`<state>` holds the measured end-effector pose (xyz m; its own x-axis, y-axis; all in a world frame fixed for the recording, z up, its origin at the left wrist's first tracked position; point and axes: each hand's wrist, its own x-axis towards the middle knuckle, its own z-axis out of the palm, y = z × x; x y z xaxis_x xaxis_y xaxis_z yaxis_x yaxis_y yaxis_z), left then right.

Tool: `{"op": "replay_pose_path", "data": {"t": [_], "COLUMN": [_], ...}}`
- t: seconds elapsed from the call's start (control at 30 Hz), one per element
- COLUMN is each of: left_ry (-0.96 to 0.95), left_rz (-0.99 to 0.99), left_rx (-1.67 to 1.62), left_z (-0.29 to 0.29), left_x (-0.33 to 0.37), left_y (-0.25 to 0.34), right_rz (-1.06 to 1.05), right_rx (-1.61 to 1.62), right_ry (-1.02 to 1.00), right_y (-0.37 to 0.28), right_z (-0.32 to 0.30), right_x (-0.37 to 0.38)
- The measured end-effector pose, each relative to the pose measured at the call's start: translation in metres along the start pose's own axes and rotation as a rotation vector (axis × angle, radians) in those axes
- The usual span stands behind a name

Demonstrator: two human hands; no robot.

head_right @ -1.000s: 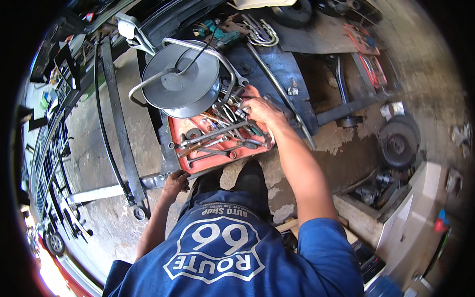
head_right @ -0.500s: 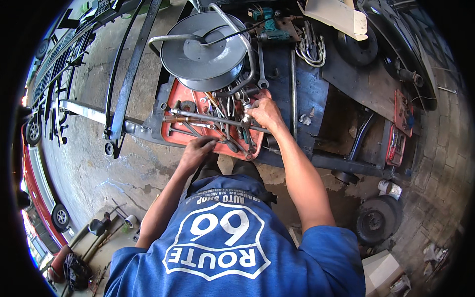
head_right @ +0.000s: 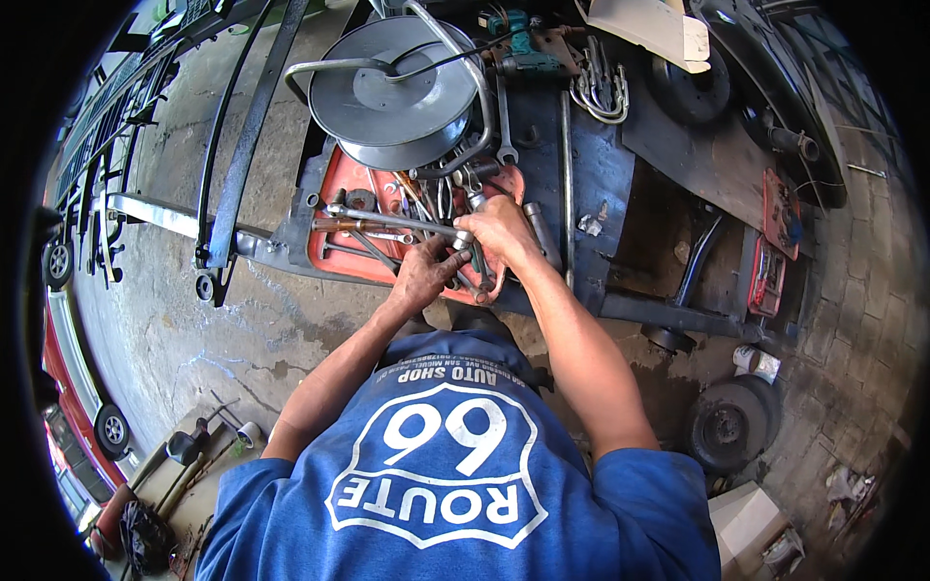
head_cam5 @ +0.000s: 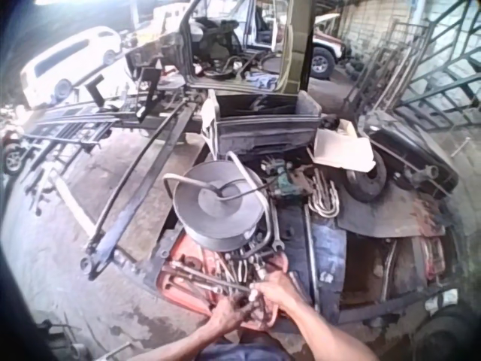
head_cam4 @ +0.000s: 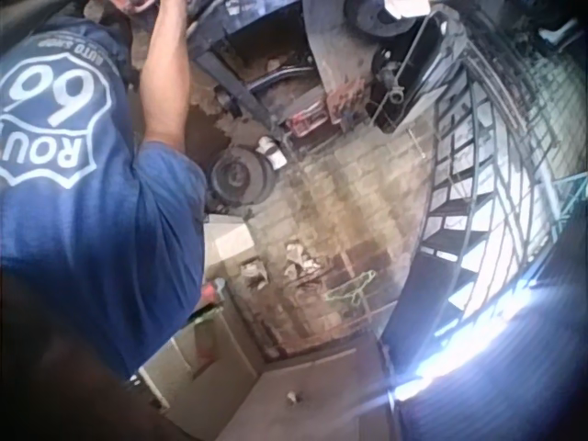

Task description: The person walks through a garage, selects a socket and ratchet from a tool tray, then approaches a red car on a lift. They use the ratchet to loosen and remove the lug nuts from the front left wheel.

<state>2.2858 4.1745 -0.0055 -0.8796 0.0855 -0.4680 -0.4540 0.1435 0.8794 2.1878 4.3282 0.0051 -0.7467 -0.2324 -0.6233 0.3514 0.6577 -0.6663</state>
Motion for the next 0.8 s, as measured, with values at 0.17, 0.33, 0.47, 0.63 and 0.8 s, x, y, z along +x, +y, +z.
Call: {"op": "replay_pose_path", "data": {"t": [0.17, 0.33, 0.47, 0.63, 0.8], "left_ry": [0.103, 0.29, 0.331, 0.346, 0.354], "left_rz": [0.009, 0.077, 0.093, 0.126, 0.169], "left_rx": [0.044, -0.005, -0.001, 0.006, 0.021], "left_z": [-0.009, -0.019, -0.023, -0.026, -0.028], "left_x": [-0.005, -0.011, -0.015, -0.018, -0.019], "left_y": [-0.006, -0.005, -0.004, -0.006, -0.011], "right_rz": [-0.145, -0.18, -0.194, -0.157, -0.184], "right_rx": [0.021, 0.286, 0.379, 0.393, 0.387], "right_ry": [-0.047, -0.224, -0.255, -0.257, -0.263], "right_y": [-0.018, -0.022, -0.02, -0.022, -0.028], "right_z": [-0.001, 0.004, 0.01, 0.014, 0.016], "right_x": [-0.014, -0.021, -0.025, -0.029, -0.033]}}
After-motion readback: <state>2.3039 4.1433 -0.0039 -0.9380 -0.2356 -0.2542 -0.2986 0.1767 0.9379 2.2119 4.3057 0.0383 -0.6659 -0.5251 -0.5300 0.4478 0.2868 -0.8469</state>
